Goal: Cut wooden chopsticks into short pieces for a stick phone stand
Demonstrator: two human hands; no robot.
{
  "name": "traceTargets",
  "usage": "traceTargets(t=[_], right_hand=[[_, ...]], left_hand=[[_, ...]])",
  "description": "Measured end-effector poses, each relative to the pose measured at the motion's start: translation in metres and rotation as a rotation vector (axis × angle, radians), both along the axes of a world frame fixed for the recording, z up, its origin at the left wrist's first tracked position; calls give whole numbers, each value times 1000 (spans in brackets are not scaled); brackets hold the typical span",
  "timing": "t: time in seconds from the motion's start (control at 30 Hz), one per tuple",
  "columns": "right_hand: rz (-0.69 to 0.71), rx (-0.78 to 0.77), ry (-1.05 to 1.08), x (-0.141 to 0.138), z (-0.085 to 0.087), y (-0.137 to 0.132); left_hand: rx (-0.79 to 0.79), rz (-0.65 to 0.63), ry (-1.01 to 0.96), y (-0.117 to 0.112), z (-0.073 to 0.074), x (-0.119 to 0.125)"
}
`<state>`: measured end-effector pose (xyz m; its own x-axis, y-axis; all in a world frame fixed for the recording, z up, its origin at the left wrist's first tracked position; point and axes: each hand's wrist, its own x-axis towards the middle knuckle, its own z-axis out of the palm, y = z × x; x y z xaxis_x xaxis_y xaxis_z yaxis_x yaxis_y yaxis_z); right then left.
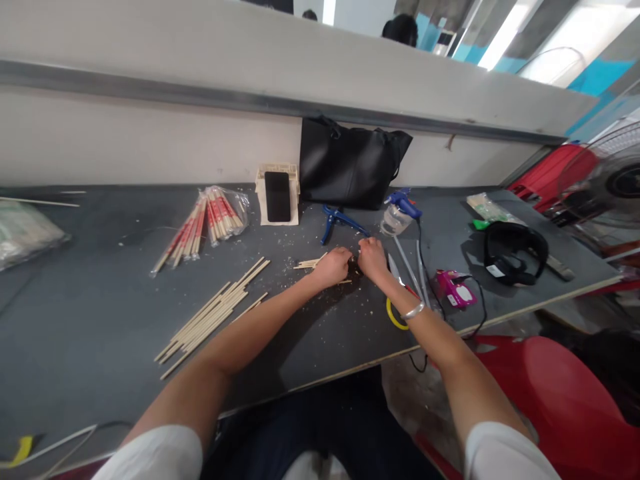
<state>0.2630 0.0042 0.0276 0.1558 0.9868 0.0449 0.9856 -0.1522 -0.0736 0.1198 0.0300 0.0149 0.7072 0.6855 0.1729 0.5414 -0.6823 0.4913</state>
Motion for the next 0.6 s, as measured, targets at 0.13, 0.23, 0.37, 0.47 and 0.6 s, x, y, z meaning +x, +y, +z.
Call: traceTargets(t=[0.13,0.23,0.37,0.47,0.6], right_hand=[[68,27,38,-4,-3,-7],[35,80,60,3,-1,-3],[-93,113,90,4,-9,5],[-79,112,123,-12,-22,4],[46,130,172,-32,-34,-4]], left_hand=[[-33,46,-156,-2,-4,-17],[3,119,-189,-3,-8,-33],[22,235,-139,-6,-17,-43],[8,284,-125,-11,-25,-38],[-25,224,-216,-15,-29,-28]])
